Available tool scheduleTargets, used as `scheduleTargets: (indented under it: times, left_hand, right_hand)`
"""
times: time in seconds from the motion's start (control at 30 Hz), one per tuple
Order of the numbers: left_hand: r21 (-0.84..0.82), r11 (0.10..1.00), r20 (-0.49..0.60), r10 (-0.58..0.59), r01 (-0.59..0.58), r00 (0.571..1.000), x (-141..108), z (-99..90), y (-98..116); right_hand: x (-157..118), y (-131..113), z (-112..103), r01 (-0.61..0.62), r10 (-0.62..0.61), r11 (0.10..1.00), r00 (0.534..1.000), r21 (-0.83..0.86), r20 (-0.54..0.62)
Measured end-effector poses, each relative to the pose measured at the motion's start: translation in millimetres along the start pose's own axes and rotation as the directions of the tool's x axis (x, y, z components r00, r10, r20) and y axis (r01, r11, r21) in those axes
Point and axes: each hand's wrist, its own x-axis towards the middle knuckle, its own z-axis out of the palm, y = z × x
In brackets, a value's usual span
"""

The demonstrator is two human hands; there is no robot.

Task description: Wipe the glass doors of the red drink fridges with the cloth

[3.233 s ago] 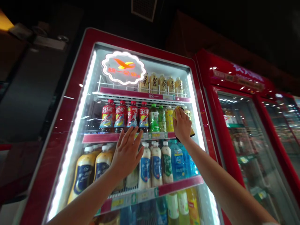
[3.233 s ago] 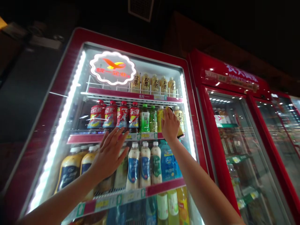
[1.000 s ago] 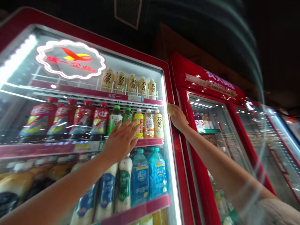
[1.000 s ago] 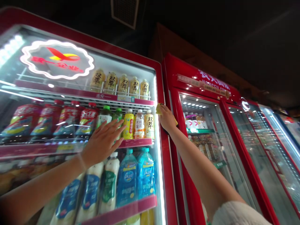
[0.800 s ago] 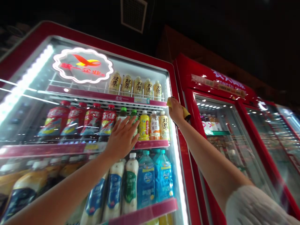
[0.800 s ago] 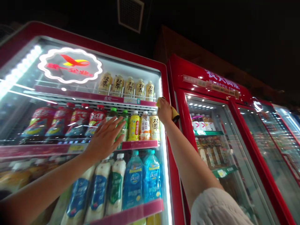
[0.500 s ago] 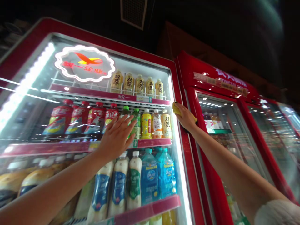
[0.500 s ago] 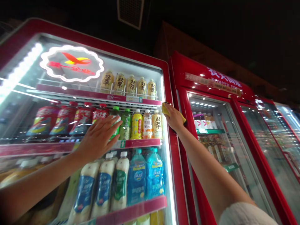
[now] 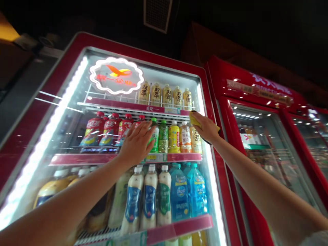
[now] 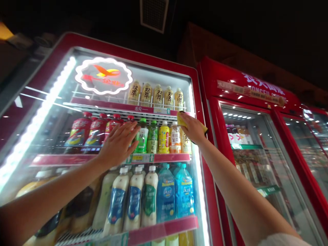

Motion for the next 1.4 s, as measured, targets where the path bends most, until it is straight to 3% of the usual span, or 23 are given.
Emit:
scheduleTargets:
  times: [0.1,0.17,0.27,0.37,0.47,0.57,0.63,0.73,0.83,0.9,1.0,1.1,1.17,1.3,1.4]
  left_hand:
    - [0.010,1.000,0.005,-0.008,0.008,1.000,-9,-10.0,-18]
    - [0.018,0.999,0.009,-0.029,0.029,1.000,-12,-14.1,-28]
    - [0.011,0.999,0.014,-0.045,0.045,0.999,-15,-15.4,-33]
    - [0.007,0.999,0.014,-0.053,0.053,0.998,-18,-16.9,-35]
    - [0.030,0.999,0.030,-0.041,0.040,0.999,-28,-26.1,-45]
    - [0.081,0.997,0.057,-0.020,0.015,0.998,-43,-42.4,-66]
    - [0.115,0.993,0.064,-0.030,0.023,0.998,-54,-53.3,-82]
    - [0.145,0.988,0.062,-0.066,0.057,0.996,-66,-63.2,-97]
    - [0.136,0.987,0.053,-0.094,0.086,0.994,-71,-63.6,-100]
    - [0.123,0.989,0.042,-0.094,0.088,0.995,-72,-62.1,-99]
    - [0.108,0.991,0.036,-0.081,0.076,0.996,-77,-63.6,-106]
    - [0.113,0.991,0.042,-0.081,0.075,0.996,-87,-71.0,-124]
    - [0.134,0.988,0.044,-0.088,0.082,0.995,-95,-77.1,-137]
    - [0.170,0.982,0.044,-0.092,0.083,0.995,-105,-83.9,-153]
    - [0.158,0.984,0.036,-0.092,0.086,0.995,-109,-83.4,-154]
  right_hand:
    - [14,3,13,-0.173,0.172,0.985,0.974,0.010,-0.146]
    - [36,-22,34,-0.205,0.207,0.978,0.960,0.031,-0.191]
    - [60,-81,58,-0.130,0.137,0.990,0.974,0.054,-0.181]
    - [53,-119,58,0.020,-0.016,0.998,0.997,0.061,-0.079]
    - [29,-114,41,0.100,-0.101,0.994,0.995,0.054,0.025]
    - [24,-93,34,-0.049,0.052,0.998,0.995,0.027,-0.083]
    - [39,-93,44,-0.159,0.164,0.986,0.971,0.044,-0.176]
    - [77,-129,72,-0.191,0.207,0.977,0.955,0.091,-0.214]
    - [95,-180,91,-0.071,0.092,0.989,0.983,0.129,-0.159]
    - [86,-199,92,0.076,-0.064,0.986,0.994,0.150,-0.086]
    - [57,-194,80,0.206,-0.207,0.968,0.978,0.145,-0.007]
    - [47,-175,75,0.099,-0.090,0.988,0.993,0.117,-0.075]
    - [63,-175,84,-0.016,0.038,0.990,0.986,0.139,-0.161]
    - [115,-223,113,-0.114,0.153,0.975,0.967,0.190,-0.203]
    - [126,-259,121,0.009,0.017,0.979,0.991,0.202,-0.129]
